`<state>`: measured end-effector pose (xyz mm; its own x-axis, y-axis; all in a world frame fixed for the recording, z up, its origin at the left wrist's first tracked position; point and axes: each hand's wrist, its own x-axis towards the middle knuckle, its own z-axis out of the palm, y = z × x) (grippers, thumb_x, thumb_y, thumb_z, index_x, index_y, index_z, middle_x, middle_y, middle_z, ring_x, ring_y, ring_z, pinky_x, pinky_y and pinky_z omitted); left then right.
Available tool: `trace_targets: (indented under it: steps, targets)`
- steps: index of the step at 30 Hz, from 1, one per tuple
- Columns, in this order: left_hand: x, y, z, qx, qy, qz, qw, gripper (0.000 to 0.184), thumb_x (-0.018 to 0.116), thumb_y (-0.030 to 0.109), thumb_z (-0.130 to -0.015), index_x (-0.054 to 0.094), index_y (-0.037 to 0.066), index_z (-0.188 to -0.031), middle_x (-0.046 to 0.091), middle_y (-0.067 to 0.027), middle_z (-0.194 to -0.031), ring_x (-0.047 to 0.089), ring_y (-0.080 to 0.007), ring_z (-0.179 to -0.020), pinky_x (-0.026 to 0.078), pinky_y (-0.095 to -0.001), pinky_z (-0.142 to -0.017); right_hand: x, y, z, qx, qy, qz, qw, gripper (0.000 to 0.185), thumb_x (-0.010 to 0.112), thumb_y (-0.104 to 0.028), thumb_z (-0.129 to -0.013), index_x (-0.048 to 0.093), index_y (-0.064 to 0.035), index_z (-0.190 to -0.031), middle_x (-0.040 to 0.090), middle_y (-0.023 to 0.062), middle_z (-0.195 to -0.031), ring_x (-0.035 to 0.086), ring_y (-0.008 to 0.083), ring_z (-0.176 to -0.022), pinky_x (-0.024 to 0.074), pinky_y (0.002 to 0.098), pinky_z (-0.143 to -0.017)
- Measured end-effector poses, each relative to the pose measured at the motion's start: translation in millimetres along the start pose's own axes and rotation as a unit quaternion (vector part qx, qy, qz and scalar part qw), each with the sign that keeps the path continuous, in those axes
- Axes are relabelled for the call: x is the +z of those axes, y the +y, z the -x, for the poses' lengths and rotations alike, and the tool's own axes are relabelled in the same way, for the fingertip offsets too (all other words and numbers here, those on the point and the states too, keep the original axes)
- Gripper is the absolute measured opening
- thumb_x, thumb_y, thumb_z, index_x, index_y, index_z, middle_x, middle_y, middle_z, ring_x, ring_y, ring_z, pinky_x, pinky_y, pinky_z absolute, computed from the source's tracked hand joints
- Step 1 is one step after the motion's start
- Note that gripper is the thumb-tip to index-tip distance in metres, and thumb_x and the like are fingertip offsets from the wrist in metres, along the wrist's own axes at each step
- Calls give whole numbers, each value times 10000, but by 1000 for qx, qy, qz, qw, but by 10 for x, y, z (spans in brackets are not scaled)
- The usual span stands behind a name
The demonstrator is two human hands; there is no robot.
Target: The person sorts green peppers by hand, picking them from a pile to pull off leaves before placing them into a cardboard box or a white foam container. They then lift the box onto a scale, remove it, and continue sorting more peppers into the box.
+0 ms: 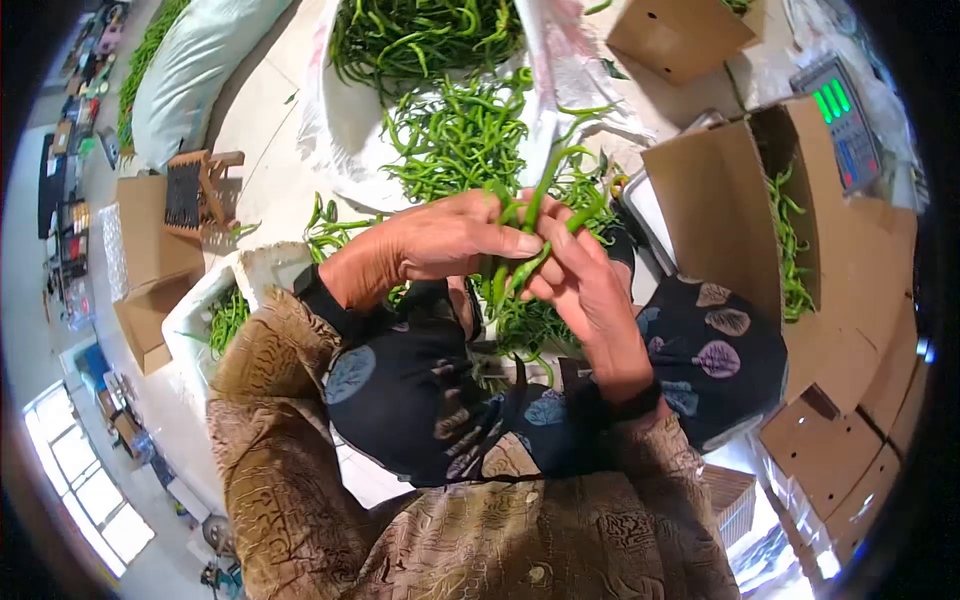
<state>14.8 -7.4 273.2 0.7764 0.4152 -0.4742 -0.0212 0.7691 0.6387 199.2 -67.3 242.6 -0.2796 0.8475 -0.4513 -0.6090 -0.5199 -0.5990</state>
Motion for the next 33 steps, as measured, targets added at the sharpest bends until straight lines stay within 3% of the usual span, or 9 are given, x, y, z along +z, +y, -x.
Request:
trace_targets:
  steps: [2,5,9,12,16,23,25,27,33]
  targets:
    - [45,33,-78,-29,2,23,999,446,594,208,-946,484,-43,-1297,640,-171,-1115,651,-263,-997,547,-403,-882,-248,-10,-19,68,-215,-237,945,490,541,-232,-958,421,8,-1368,599,41,-1166,570,89,-872,452,223,-694]
    - [145,130,-87,-58,3,42,997,478,570,298,-963,489,-32,-1299,631,-176,-1164,658,-267,-990,551,-441,-870,-200,-58,35,31,-107,-172,979,492,523,-186,-934,417,0,-1377,610,28,-1125,557,67,-768,436,193,-599]
    - [297,106,-73,-30,67,53,996,543,566,389,-954,489,-22,-1299,626,-159,-1165,647,-263,-1009,537,-458,-884,-168,-132,125,19,-95,-166,981,476,510,-185,-940,424,-21,-1378,606,33,-1149,594,116,-850,476,225,-707]
    - [378,118,-67,-56,84,-6,995,660,461,554,-955,444,31,-1357,594,-120,-1163,605,-257,-1065,489,-481,-930,2,-152,183,-5,-45,-119,992,473,569,-197,-943,437,-25,-1364,599,47,-1166,616,147,-948,499,266,-815]
    - [567,67,-93,-79,85,11,993,648,408,590,-960,474,61,-1330,604,-106,-1162,619,-249,-1023,508,-436,-884,-72,-168,270,23,-54,-77,995,448,661,-121,-893,498,-25,-1300,616,64,-1116,615,157,-994,499,303,-886]
    - [747,0,-13,-67,145,19,987,653,369,557,-986,449,30,-1363,607,-107,-1162,624,-247,-979,522,-433,-829,-195,-168,331,-51,-29,147,987,354,585,-91,-891,545,8,-1228,620,68,-1068,597,123,-951,497,274,-824]
    - [880,63,22,-45,178,-3,983,635,331,526,-1007,492,-27,-1274,620,-169,-1074,636,-294,-950,540,-425,-824,-225,-166,331,-62,-18,108,992,313,555,-95,-906,546,17,-1199,626,106,-1063,607,151,-953,501,278,-814]
    - [829,88,62,-47,164,20,985,662,331,538,-1002,505,-34,-1287,635,-172,-1068,637,-289,-958,532,-406,-850,-282,-209,353,-7,4,-84,996,288,533,-84,-908,539,24,-1176,628,146,-1101,627,196,-963,516,297,-817]
    - [910,181,276,-18,131,-29,991,657,338,531,-1002,495,-18,-1327,643,-150,-1120,631,-252,-986,511,-355,-832,-335,-310,449,-2,-32,-132,991,293,546,-60,-913,534,16,-1196,610,193,-1158,640,260,-1001,534,376,-893]
